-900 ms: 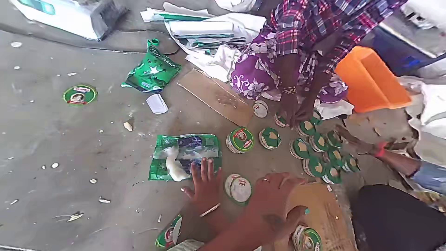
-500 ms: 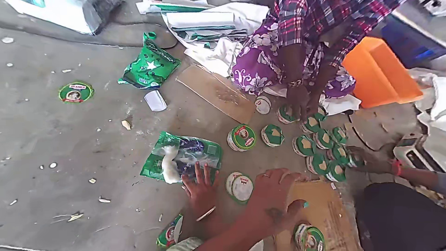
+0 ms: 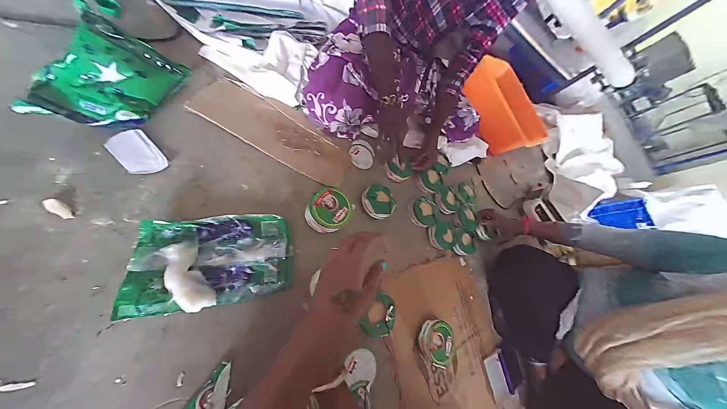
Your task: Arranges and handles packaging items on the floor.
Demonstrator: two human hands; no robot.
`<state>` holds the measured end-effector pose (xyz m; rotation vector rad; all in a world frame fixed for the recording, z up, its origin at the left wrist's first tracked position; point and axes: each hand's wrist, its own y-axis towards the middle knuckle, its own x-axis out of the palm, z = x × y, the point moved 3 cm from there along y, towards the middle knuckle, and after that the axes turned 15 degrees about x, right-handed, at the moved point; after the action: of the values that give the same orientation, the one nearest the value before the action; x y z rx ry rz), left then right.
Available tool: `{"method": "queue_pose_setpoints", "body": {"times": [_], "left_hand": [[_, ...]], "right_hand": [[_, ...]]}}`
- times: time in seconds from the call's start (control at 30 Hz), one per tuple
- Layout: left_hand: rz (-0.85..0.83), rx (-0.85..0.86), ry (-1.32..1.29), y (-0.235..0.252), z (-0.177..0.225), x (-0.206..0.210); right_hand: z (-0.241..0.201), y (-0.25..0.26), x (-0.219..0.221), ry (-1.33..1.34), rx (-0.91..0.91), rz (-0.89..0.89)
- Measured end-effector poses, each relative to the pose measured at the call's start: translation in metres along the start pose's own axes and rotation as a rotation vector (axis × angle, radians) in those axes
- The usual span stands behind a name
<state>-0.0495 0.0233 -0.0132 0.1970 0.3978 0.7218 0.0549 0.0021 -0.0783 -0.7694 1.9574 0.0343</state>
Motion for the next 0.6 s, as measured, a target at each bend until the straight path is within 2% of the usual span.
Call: {"method": "queue_pose_setpoints", "body": {"times": [0.03, 0.1, 0.2, 0.27, 0.4, 0.5, 0.6], "left_hand": [[0.011, 0.017, 0.011, 0.0, -0.002, 0.001], [-0.071, 0.01, 0.03, -0.001, -0.003, 0.007], [-0.466, -0.15, 0.063, -0.002, -0.004, 0.024], [-0.653, -0.217, 0.118, -0.005, -0.011, 0.041], [-0.739, -0.271, 0.191, -0.01, -0.018, 0.05], [-0.725, -0.291, 0.215, -0.006, -0.015, 0.044], [-0.733, -0.296, 0.225, -0.003, -0.013, 0.042]], "right_hand": [[0.03, -0.002, -0.012, -0.037, 0.006, 0.199], [0.08, -0.01, -0.037, -0.167, -0.002, 0.394], [0.105, -0.018, -0.059, -0.397, 0.043, 0.401], [0.103, -0.015, -0.06, -0.513, -0.026, 0.4], [0.094, -0.006, -0.054, -0.659, -0.231, 0.393], [0.097, -0.01, -0.064, -0.787, -0.385, 0.385], [0.094, -0.008, -0.083, -0.784, -0.325, 0.289]]}}
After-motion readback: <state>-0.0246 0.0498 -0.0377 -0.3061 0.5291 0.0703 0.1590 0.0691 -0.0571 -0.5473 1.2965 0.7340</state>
